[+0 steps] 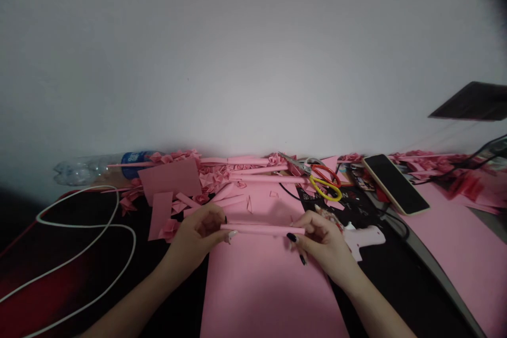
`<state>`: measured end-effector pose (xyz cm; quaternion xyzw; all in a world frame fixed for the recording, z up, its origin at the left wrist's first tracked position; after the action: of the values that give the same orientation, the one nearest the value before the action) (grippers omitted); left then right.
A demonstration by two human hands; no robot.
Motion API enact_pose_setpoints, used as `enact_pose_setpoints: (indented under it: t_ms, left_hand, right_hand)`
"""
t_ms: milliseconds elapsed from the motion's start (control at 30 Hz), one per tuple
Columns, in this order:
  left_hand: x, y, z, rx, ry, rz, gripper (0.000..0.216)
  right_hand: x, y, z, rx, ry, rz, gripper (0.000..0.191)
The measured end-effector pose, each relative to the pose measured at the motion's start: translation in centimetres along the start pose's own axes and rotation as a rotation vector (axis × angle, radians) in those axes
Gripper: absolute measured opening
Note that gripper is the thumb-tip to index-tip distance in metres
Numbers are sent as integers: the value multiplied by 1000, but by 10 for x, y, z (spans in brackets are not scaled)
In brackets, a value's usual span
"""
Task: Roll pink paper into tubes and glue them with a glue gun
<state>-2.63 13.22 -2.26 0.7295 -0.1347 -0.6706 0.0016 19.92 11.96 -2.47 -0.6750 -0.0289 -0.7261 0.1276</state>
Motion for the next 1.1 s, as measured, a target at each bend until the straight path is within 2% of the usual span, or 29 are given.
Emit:
enact_pose_setpoints:
  t_ms: [367, 800, 1000, 1100]
  left_hand:
    - [-6, 5, 8, -117, -175, -66, 21]
    - [-2, 4, 3, -54, -22, -20, 37]
    - [-5, 5, 1, -36, -106, -85, 19]
    - [-4, 4, 3, -46, -124, -89, 18]
  right_hand:
    - [7, -2, 5, -52, 20, 61, 11]
    - [17, -4, 9, -84, 87, 144, 9]
    - [14, -4, 8, -65, 93, 128, 10]
    - [12, -4, 8, -66, 101, 115, 10]
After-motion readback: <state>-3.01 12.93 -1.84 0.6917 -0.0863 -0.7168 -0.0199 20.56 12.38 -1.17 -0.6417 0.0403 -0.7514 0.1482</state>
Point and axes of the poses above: each hand's wrist, its own y-axis away from the middle knuckle, its own z-axis out of the back of the hand, x = y × z, the point moved 10 cm from there along -y, towards the middle knuckle, and after that the axes turned 13 degrees about z, right-handed, at the moved point
